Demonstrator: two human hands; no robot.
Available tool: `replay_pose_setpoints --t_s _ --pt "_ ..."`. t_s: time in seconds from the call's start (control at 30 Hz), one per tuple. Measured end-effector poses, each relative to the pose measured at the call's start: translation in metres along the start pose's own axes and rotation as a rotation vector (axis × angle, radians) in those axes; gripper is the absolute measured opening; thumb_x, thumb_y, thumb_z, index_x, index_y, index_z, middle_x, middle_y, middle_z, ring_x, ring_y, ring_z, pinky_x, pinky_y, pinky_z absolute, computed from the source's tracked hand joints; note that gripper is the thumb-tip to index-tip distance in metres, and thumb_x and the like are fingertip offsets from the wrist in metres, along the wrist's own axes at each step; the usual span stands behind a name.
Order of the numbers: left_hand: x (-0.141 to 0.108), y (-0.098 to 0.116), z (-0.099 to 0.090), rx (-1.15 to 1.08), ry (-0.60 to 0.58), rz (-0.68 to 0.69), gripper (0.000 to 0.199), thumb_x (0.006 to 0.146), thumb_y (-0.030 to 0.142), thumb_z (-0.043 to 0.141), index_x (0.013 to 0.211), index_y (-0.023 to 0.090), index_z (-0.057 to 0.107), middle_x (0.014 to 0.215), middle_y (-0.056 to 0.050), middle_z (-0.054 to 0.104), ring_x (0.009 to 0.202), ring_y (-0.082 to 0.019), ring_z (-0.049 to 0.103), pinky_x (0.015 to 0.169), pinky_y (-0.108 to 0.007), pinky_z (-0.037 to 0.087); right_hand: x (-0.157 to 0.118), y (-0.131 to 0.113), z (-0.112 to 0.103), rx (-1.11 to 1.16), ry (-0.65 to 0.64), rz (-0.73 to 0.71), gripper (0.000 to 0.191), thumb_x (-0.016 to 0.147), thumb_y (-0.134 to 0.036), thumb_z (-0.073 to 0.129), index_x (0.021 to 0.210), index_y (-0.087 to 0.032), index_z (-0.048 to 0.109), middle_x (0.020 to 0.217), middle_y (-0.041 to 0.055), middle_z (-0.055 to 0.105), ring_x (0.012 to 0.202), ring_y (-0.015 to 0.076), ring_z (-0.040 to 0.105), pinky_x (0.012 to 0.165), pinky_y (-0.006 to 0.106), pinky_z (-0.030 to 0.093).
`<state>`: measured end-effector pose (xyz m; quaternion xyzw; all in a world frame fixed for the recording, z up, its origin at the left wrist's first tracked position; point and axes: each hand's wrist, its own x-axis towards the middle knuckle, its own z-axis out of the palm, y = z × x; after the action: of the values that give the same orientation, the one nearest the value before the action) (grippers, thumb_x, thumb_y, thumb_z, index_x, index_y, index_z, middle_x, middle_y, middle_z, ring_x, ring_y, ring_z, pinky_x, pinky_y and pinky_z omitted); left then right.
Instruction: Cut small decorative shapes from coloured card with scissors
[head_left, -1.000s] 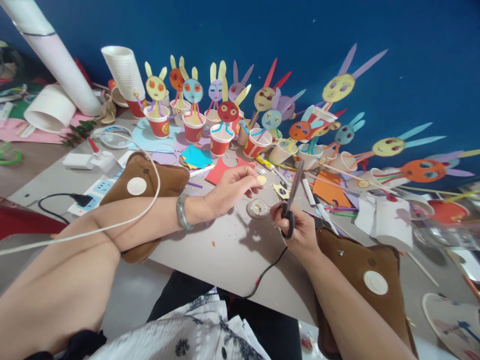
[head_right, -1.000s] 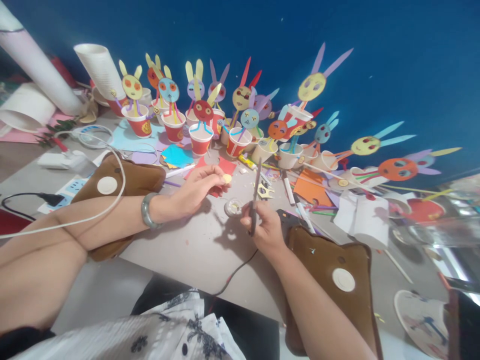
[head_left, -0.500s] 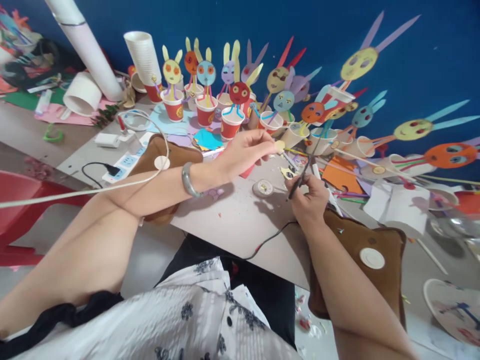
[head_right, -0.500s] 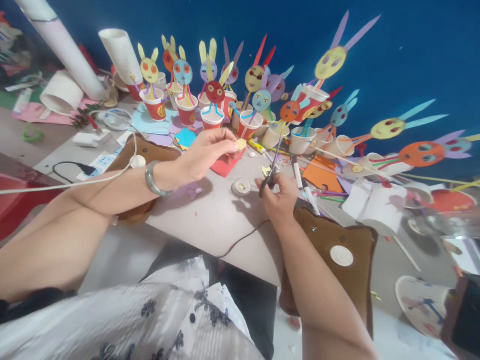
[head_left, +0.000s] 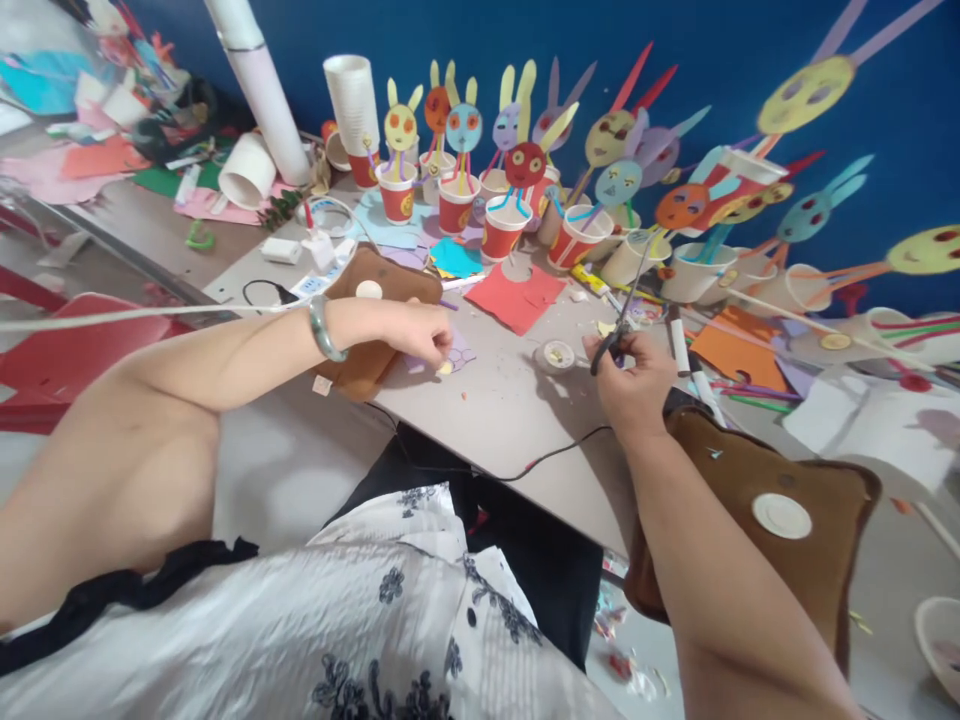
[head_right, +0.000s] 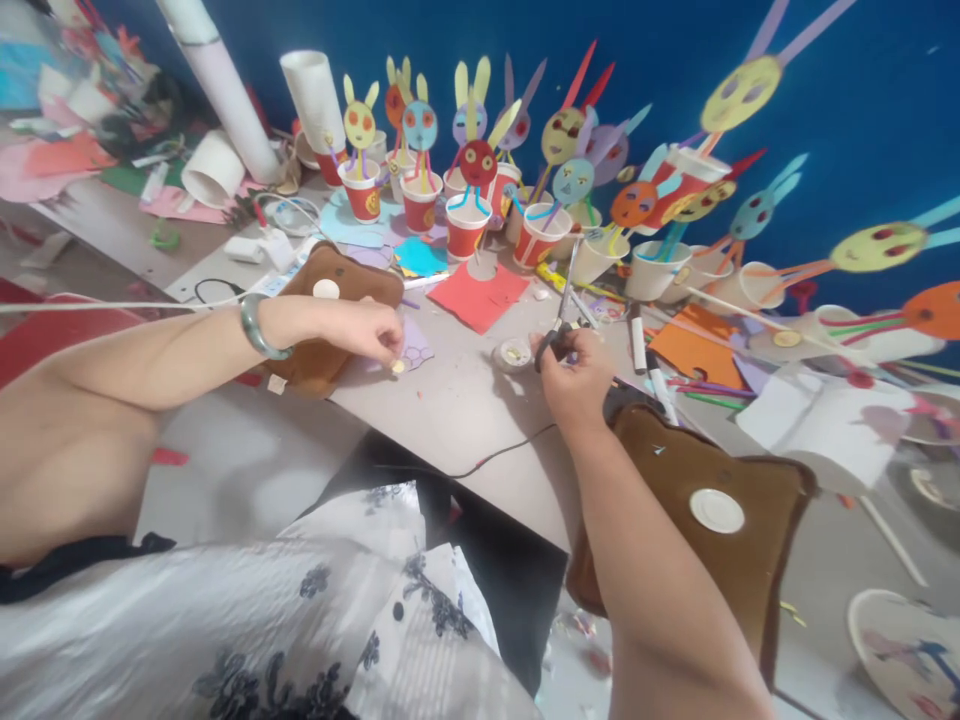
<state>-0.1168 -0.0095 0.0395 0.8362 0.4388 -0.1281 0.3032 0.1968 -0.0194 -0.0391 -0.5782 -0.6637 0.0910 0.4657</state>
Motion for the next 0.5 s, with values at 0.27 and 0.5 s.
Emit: replay_pose_setpoints --t_s 0.27,0.5 --pt "-0.010 -0.009 0.022 0.248 0.008 -0.036 0.020 0.076 0.032 0.062 0.063 0.017 0.064 0.056 -0.002 0.056 0.062 -0.014 0.043 0.073 -0.034 0.029 -0.001 0.000 0.003 -0.059 -0.058 -0.096 0.034 0.074 -0.044 0.071 0.061 -0.026 0.045 0.061 0.0025 0.057 0.063 0.0223 0.059 0.064 0.037 0.046" --pt "-0.009 -0.022 0.021 0.265 0.059 0.016 0.015 0.077 0.028 0.057 0.066 0.019 0.062 0.065 -0.003 0.060 0.066 -0.016 0.046 0.074 -0.033 0.030 -0.001 0.000 0.001 -0.071 -0.048 -0.109 0.035 0.076 -0.047 0.069 0.060 -0.027 0.045 0.060 0.0039 0.059 0.062 0.0238 0.059 0.064 0.040 0.047"
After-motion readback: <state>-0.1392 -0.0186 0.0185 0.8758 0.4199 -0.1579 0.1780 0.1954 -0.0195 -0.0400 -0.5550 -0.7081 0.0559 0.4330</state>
